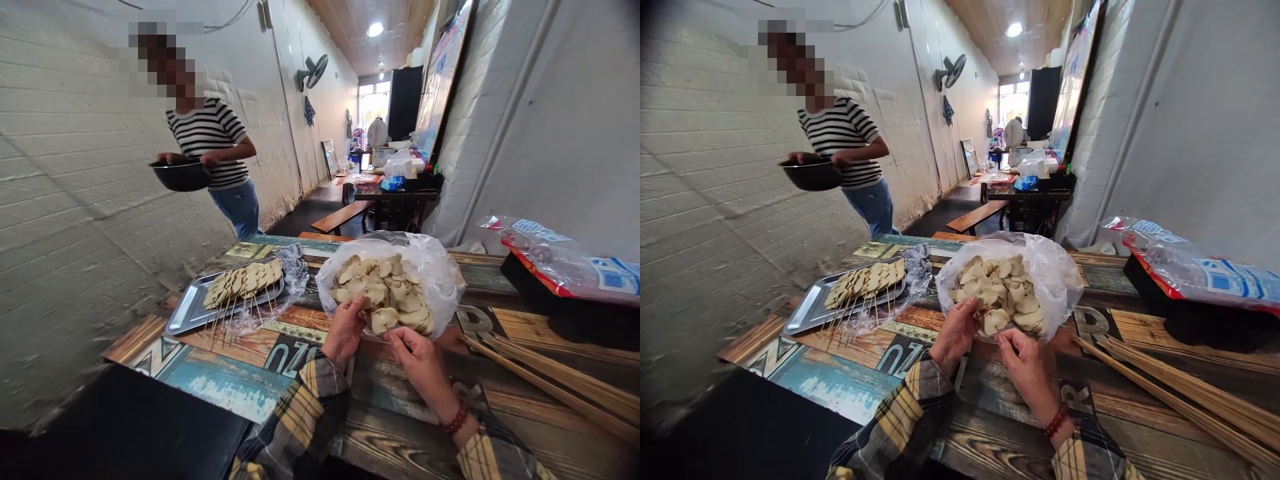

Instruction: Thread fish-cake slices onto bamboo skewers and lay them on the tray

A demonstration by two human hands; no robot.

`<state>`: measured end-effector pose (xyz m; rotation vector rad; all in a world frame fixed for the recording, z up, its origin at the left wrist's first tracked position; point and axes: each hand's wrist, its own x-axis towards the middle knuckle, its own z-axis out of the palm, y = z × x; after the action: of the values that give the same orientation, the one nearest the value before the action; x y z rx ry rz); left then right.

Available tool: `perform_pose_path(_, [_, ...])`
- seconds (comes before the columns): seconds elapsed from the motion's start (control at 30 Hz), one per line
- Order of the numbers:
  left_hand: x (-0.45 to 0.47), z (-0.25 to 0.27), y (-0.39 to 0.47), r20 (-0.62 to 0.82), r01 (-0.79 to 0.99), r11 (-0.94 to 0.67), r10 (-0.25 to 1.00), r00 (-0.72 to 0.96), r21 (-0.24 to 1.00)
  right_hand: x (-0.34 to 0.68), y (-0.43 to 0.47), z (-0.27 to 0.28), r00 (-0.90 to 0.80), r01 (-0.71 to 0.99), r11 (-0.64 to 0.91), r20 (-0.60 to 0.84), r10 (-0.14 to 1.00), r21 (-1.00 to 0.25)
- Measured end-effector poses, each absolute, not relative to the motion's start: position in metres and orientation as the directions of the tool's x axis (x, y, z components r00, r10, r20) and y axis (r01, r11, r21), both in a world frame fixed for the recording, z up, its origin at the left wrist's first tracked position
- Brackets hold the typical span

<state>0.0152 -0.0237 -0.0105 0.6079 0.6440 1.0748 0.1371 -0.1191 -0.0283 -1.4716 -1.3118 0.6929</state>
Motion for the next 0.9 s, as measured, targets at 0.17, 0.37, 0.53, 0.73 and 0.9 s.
perform_pose_path(0.17, [0.0133,-0.0104,-0.0198,-0.17,-0.61,0.341,0.932,0.321,0.715,0.1363,-0.1186,-0.0312,0.209,0.375,0.111,0.2,0.957,-0.92])
perform_pose_path(0.37, [0.0146,-0.0127,-0.019,-0.172,-0.592,0.325,0.938,0.301,0.738,0.1364,-0.118,-0.0362,0.193,0.344,0.121,0.196,0.961,-0.931])
perform_pose_path(0.53, [0.0153,-0.0082,-0.0219,-0.166,-0.559,0.328,0.933,0.32,0.762,0.1358,-0.1181,-0.035,0.201,0.296,0.111,0.176,0.964,-0.949])
perform_pose_path(0.73, [0.0159,-0.0045,-0.0257,-0.179,-0.547,0.356,0.919,0.35,0.757,0.1358,-0.1183,-0.0337,0.202,0.269,0.098,0.156,0.967,-0.958])
perform_pose_path(0.9, [0.0172,-0.0055,-0.0274,-0.177,-0.536,0.359,0.916,0.361,0.764,0.1349,-0.1184,-0.0311,0.214,0.254,0.11,0.167,0.962,-0.961])
